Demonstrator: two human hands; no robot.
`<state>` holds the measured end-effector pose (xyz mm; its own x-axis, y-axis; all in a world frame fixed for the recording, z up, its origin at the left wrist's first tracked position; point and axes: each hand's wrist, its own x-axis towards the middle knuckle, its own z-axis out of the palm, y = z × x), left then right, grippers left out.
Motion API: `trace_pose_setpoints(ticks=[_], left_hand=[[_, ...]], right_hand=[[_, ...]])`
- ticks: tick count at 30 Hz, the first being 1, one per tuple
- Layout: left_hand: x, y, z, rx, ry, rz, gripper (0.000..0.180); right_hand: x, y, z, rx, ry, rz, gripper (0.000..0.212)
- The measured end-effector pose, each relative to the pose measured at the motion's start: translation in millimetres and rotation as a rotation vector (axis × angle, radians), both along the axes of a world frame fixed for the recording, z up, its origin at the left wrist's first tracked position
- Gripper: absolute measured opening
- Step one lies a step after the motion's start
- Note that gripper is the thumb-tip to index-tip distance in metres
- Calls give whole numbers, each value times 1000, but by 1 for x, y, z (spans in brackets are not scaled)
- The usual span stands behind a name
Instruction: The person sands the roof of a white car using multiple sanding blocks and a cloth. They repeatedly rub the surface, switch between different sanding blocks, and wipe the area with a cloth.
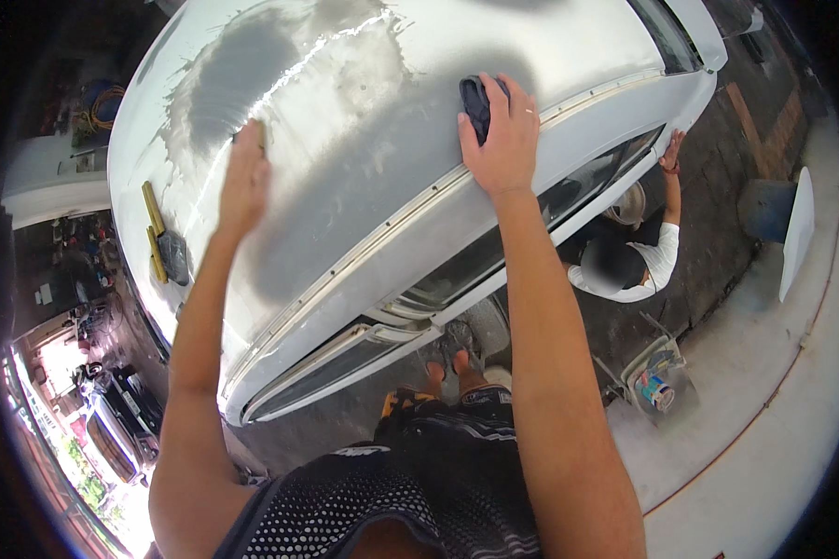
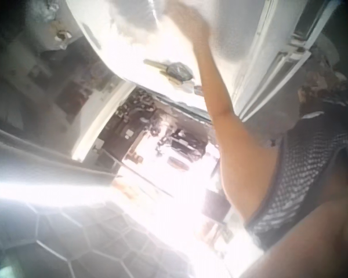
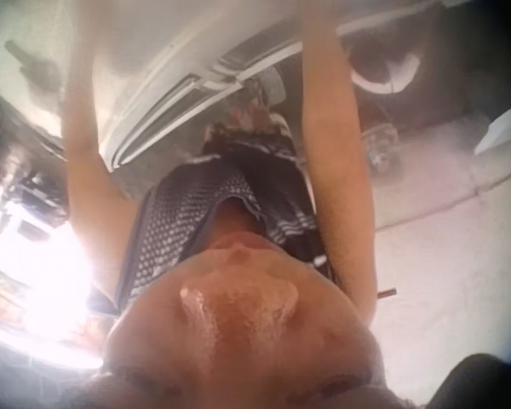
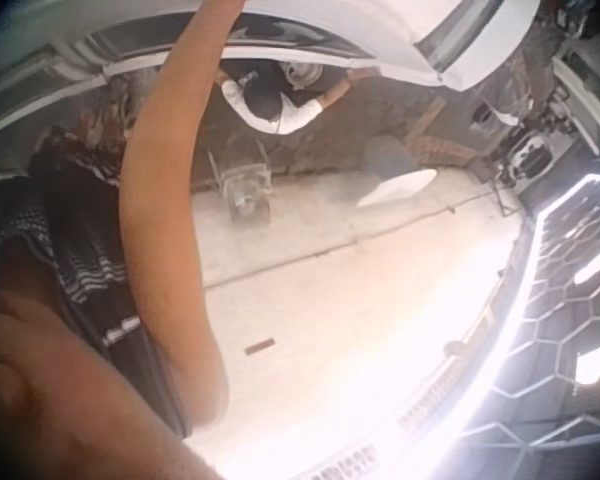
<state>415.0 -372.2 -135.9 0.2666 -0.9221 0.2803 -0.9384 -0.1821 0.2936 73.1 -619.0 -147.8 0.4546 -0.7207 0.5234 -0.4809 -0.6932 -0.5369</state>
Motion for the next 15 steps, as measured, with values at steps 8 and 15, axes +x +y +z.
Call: trace_pose_setpoints(ticks=[8,15], left_hand=[[124,-23,-24,40,-27,319,60],[143,5,14,-85,-16,357,51]], right_hand=[[18,5,-4,7,-26,24,62],[23,4,9,-2,-61,54,61]])
